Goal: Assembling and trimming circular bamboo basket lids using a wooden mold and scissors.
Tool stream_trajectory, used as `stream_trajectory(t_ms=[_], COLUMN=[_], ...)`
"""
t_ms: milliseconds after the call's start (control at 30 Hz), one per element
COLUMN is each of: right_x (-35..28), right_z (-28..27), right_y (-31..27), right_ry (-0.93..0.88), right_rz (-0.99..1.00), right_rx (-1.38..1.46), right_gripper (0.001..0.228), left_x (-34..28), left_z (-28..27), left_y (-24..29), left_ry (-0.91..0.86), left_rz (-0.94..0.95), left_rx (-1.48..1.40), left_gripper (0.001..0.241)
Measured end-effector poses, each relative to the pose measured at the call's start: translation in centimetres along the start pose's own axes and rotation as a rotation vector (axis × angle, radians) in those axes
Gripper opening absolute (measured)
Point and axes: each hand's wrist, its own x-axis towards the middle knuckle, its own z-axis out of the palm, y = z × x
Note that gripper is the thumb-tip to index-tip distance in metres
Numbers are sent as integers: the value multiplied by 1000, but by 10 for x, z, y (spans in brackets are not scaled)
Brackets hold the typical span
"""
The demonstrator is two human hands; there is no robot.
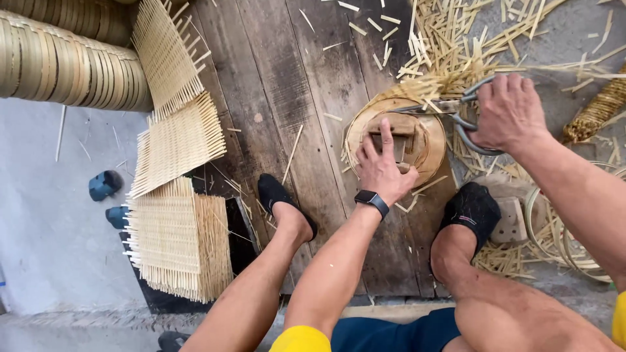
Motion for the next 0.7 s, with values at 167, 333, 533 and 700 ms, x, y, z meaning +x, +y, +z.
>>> stream_trajectory(t_ms=[167,333,533,700], right_x=[0,-8,0,0], right_z=[35,-3,10,-1], right_y=[11,0,13,12], right_ry=[-66,85,-51,-98], right_rz=[41,43,36,15], right_rx=[131,53,137,110], right_gripper=[44,60,56,61], left_x=[6,7,20,22], left_z=[-14,-12,-21,-32], left_y=[-14,-14,-28,-25], left_ry=[-50,-51,-161,-185], left_rz=[149,245,334,396], left_rx=[28,24,141,121], left_gripper=[128,127,124,121])
